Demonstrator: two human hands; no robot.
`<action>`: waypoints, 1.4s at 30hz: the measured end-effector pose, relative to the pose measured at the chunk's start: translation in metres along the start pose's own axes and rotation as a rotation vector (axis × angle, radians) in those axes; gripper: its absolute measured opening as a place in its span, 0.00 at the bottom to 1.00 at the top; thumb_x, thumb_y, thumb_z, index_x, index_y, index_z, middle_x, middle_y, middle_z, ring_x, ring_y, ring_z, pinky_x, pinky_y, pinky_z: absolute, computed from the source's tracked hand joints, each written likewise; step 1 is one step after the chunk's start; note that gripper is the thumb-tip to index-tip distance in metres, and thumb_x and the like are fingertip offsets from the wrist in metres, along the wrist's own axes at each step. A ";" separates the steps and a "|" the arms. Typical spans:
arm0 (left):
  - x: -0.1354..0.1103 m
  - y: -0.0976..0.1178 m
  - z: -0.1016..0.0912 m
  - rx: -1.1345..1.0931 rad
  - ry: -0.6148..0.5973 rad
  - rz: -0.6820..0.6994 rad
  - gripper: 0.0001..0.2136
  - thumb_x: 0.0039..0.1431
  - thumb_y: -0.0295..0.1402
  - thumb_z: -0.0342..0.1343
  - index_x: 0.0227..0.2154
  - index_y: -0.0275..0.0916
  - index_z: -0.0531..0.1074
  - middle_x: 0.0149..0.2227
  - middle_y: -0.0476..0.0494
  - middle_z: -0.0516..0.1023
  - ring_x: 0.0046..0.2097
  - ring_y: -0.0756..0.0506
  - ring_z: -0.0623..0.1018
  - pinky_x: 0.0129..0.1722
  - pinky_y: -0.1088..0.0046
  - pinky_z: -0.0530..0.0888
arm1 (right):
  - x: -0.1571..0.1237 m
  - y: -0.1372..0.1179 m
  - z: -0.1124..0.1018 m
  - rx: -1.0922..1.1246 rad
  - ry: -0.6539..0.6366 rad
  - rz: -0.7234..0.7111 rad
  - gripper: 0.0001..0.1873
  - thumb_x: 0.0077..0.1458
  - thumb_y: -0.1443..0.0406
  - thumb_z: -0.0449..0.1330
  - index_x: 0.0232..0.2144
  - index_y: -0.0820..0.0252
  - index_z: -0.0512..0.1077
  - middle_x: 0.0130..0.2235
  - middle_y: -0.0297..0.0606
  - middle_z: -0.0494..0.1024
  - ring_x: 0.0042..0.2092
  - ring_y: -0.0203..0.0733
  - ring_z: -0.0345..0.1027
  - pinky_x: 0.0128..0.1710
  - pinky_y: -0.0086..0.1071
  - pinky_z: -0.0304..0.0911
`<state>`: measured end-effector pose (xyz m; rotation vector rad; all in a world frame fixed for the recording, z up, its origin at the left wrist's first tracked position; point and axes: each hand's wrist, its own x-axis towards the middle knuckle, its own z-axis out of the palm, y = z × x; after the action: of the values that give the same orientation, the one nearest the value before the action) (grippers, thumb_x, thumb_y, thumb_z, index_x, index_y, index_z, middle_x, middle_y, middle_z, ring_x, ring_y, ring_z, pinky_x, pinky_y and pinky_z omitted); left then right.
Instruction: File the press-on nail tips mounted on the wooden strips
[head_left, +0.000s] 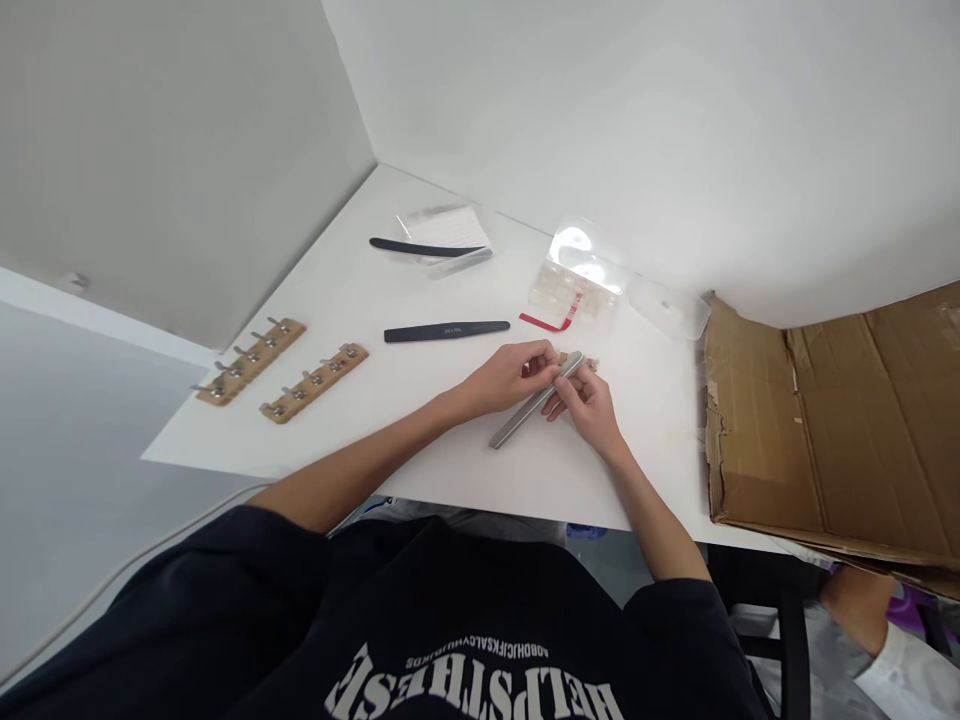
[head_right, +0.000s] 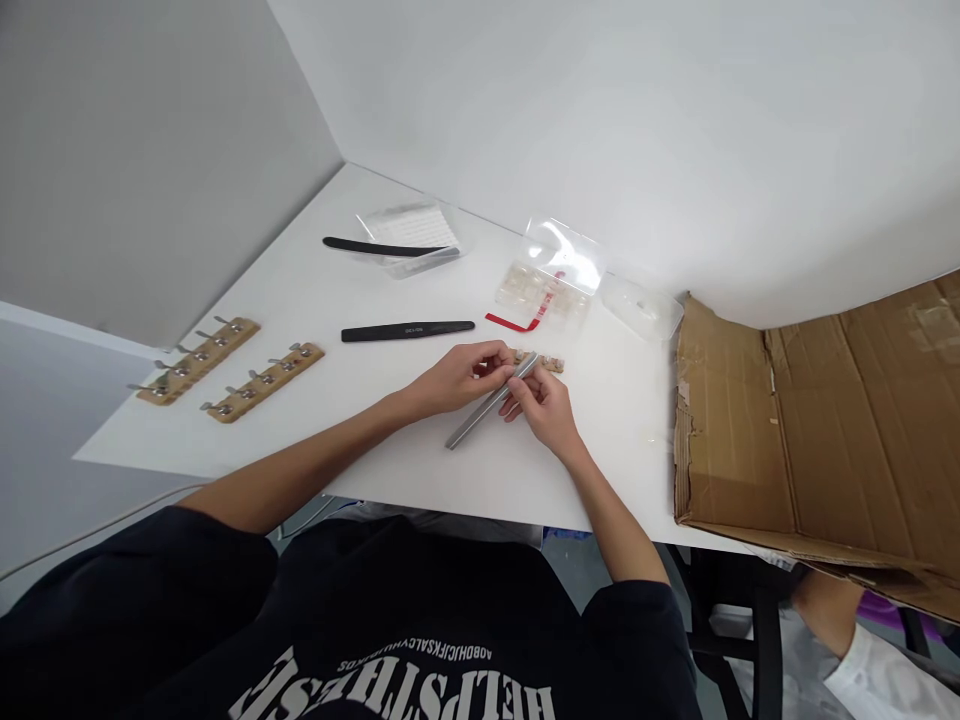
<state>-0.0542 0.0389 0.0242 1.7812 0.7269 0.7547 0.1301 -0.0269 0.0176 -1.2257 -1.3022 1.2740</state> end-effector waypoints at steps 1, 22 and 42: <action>0.000 0.001 0.000 0.005 -0.010 0.005 0.09 0.67 0.38 0.54 0.31 0.40 0.69 0.29 0.50 0.71 0.31 0.49 0.69 0.32 0.72 0.67 | 0.001 0.000 -0.001 0.000 0.016 -0.006 0.24 0.60 0.43 0.64 0.37 0.56 0.69 0.26 0.31 0.77 0.25 0.40 0.77 0.25 0.35 0.78; 0.001 -0.001 0.002 -0.008 0.040 -0.033 0.09 0.65 0.38 0.54 0.31 0.40 0.68 0.28 0.50 0.70 0.31 0.49 0.68 0.32 0.72 0.66 | -0.001 0.000 0.004 0.034 -0.067 0.040 0.26 0.58 0.41 0.64 0.36 0.56 0.69 0.24 0.33 0.79 0.25 0.42 0.78 0.25 0.36 0.78; 0.005 -0.023 0.019 -0.222 0.144 -0.104 0.13 0.66 0.42 0.56 0.31 0.39 0.66 0.28 0.51 0.70 0.29 0.51 0.69 0.28 0.74 0.68 | 0.010 0.020 0.008 0.128 -0.078 0.106 0.25 0.60 0.41 0.63 0.35 0.57 0.69 0.23 0.32 0.78 0.22 0.40 0.75 0.20 0.32 0.74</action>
<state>-0.0396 0.0388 -0.0018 1.4901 0.7922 0.8647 0.1226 -0.0184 -0.0034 -1.1778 -1.2043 1.4709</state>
